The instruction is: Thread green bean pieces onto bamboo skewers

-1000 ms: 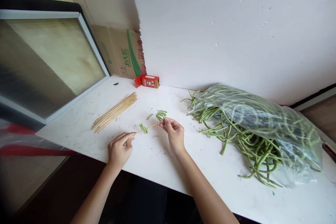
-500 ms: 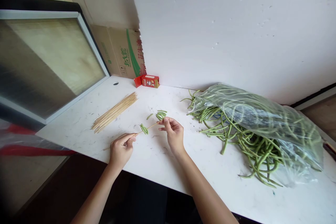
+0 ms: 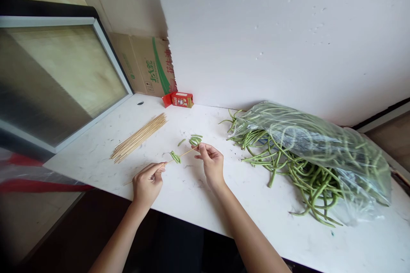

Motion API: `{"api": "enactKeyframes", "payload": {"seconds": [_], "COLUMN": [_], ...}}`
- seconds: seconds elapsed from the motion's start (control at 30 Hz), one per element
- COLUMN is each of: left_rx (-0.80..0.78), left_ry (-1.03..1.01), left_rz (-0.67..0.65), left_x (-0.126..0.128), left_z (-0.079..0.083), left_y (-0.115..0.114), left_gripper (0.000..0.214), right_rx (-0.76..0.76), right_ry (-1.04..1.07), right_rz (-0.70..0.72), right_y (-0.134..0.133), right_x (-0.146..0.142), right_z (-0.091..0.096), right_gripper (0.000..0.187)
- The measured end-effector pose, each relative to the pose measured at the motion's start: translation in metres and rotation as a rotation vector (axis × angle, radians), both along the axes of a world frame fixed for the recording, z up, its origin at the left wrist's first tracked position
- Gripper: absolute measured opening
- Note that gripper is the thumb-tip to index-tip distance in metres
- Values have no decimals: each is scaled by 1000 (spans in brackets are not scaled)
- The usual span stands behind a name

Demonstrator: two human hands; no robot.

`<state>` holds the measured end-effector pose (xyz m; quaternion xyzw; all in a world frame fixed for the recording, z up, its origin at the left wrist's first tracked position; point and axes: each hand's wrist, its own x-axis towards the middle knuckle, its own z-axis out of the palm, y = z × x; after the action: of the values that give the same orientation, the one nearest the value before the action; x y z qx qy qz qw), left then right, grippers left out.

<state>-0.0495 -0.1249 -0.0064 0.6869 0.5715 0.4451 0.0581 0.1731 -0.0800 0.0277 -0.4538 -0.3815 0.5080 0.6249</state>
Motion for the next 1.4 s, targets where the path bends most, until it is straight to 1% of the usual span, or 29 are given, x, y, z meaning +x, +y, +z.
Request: {"api": "enactKeyframes", "payload": {"seconds": [0.17,0.27,0.4,0.5,0.6,0.87,1.0,1.2,1.3,1.4], "left_rx": [-9,-8,-12,-37,-46,-74,-110,-216,-235,-239], "left_ry": [-4,-21,-49,-67,-75,-106,-113,-141,-169,-164], "left_rz": [8,-14,-47,-45,-38,-21,-14,7,5,3], "left_x": [2,7,18,23,27,33,37,39,39,37], "left_z": [1,3,13,22,26,22,22,20,18,16], "left_y": [-1,-2,-1,2,3,2,2,3,5,6], "left_gripper": [40,39,37,34,33,30,30,29,30,30], "right_rx": [-13,-3,22,14,-12,-24,-35,-90,-96,-103], "right_ry": [24,10,-21,10,48,45,49,127,156,152], "right_rz": [0,23,73,76,85,62,45,90,123,133], "right_y": [-1,-5,-12,-13,-11,-12,-12,-11,-12,-12], "right_x": [0,-5,-13,-13,-12,-14,-14,-14,-12,-12], "right_z": [1,0,-1,1,2,-3,-5,-6,-6,-7], "right_gripper": [36,34,32,31,30,31,36,43,48,49]}}
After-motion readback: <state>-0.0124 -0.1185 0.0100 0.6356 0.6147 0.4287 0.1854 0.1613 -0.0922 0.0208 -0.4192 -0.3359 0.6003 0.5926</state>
